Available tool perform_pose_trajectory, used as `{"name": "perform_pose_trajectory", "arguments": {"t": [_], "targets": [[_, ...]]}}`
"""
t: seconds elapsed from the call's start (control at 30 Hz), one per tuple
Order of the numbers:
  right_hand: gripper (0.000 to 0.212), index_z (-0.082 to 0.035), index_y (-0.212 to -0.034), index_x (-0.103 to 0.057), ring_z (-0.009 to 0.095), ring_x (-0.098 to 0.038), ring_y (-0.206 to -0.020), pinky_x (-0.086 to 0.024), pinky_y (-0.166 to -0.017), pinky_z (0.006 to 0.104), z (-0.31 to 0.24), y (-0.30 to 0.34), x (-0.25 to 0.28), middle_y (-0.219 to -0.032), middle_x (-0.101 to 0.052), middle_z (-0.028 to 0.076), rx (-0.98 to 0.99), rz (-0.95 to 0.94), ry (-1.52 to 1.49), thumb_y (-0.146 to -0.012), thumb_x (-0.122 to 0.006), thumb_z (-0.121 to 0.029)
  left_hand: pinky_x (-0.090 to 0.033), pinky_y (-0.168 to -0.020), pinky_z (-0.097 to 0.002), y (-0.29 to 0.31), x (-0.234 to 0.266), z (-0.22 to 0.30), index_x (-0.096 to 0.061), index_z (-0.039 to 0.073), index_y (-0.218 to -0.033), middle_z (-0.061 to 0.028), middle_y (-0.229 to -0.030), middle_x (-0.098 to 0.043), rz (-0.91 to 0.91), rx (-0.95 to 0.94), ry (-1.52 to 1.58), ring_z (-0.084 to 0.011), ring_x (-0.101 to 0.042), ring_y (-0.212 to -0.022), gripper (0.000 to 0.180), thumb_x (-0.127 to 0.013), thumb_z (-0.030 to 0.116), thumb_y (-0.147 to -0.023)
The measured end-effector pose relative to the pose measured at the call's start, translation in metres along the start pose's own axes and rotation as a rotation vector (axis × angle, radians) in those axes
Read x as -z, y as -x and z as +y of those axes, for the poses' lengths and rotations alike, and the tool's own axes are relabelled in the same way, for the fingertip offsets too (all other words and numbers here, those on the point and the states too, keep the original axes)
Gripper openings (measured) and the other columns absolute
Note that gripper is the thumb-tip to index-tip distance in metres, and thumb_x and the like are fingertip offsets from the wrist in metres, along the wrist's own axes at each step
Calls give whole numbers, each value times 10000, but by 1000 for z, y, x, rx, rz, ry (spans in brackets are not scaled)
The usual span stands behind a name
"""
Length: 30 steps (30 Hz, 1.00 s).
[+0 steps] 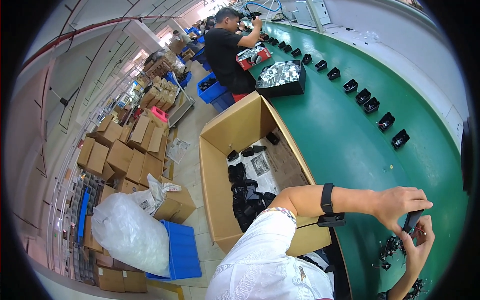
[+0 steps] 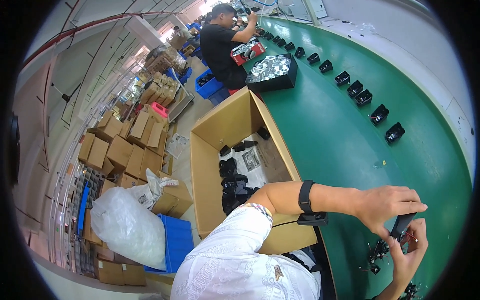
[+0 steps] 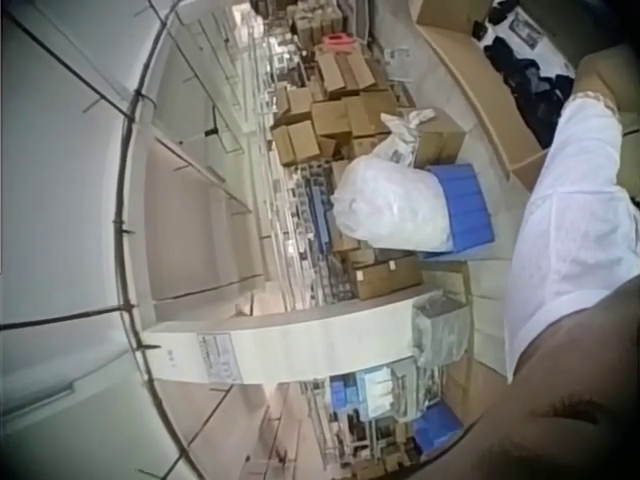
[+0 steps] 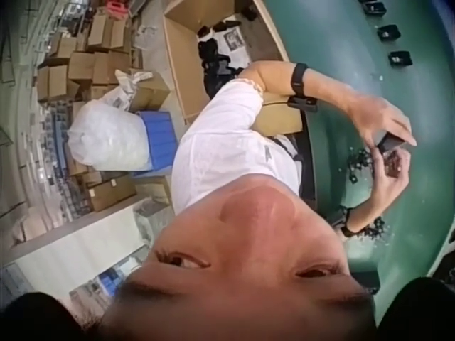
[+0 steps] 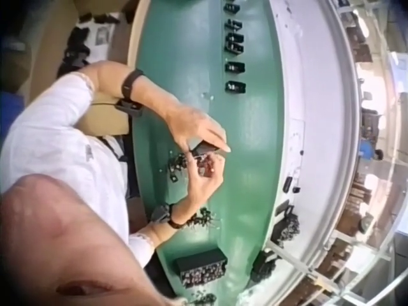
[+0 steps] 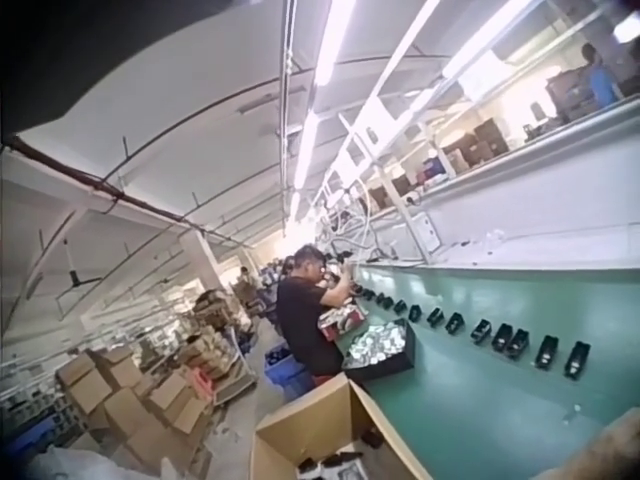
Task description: The person picks up a plastic housing from a box, inserts a circuit board with wires into it, and presses the components together. They then place the assembled unit onto a green conveyor belt and repeat the process.
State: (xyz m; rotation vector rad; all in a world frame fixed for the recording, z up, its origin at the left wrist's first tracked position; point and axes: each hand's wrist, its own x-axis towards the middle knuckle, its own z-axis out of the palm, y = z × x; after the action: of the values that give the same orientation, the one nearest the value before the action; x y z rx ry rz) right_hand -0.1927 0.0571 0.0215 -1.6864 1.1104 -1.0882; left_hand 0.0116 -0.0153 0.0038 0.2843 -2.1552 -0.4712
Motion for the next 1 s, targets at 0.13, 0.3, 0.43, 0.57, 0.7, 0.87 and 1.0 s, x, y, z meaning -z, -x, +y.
{"name": "perform_pose_trajectory", "arguments": {"t": [0.13,0.3,0.43,0.57,0.7,0.87,1.0], "targets": [[391,-5,-979,-622,80,-413,-747,-329,-628,232,-2,3,4,-862,-447,-19,-79,-17,50,-678,-817,-163,-512,-886,-458,2,-8,0,-504,-65,-1350,-204,-1209,-588,2,-33,-35,-370,-606,-1049,952,-932,244,-557],[348,0,-944,-619,74,-424,-738,-351,-636,234,-9,11,5,-852,-494,-13,-141,71,80,-683,-813,-126,-485,-962,-483,-4,-17,-1,-472,-64,-1402,-224,-1263,-570,-17,-41,42,-398,-576,-1125,942,-900,218,-611],[339,7,-937,-625,146,-504,-722,-417,-659,274,-20,-11,-27,-815,-532,38,52,154,155,-692,-813,-133,-431,-1085,-481,5,18,-3,-478,-1,-1434,-207,-1365,-545,-23,59,74,-412,-517,-1272,848,-855,281,-728],[294,9,-978,-697,144,-541,-702,-433,-615,287,-31,-14,-25,-833,-577,63,160,155,130,-731,-819,-94,-530,-958,-400,-3,34,4,-551,39,-1417,-174,-1346,-579,-45,197,79,-334,-608,-1170,838,-897,253,-684],[250,65,-965,-710,94,-541,-755,-446,-638,272,-22,-5,3,-852,-593,9,-140,-40,-462,-812,-809,-108,-556,-812,-350,-9,18,18,-607,49,-1370,-173,-1223,-590,9,192,11,-239,-655,-998,779,-913,239,-679],[178,23,-929,-733,86,-544,-761,-446,-679,254,-6,-1,10,-859,-624,15,-238,-189,-719,-818,-798,-100,-567,-756,-349,-7,11,13,-623,47,-1297,-157,-1194,-600,-12,-13,13,-247,-665,-950,732,-942,203,-657],[166,9,-905,-730,84,-553,-761,-437,-678,239,3,-4,6,-837,-634,14,-277,-169,-798,-842,-784,-135,-573,-762,-365,-7,12,11,-592,47,-1301,-161,-1194,-613,-34,102,55,-274,-670,-970,744,-943,208,-665]]}}
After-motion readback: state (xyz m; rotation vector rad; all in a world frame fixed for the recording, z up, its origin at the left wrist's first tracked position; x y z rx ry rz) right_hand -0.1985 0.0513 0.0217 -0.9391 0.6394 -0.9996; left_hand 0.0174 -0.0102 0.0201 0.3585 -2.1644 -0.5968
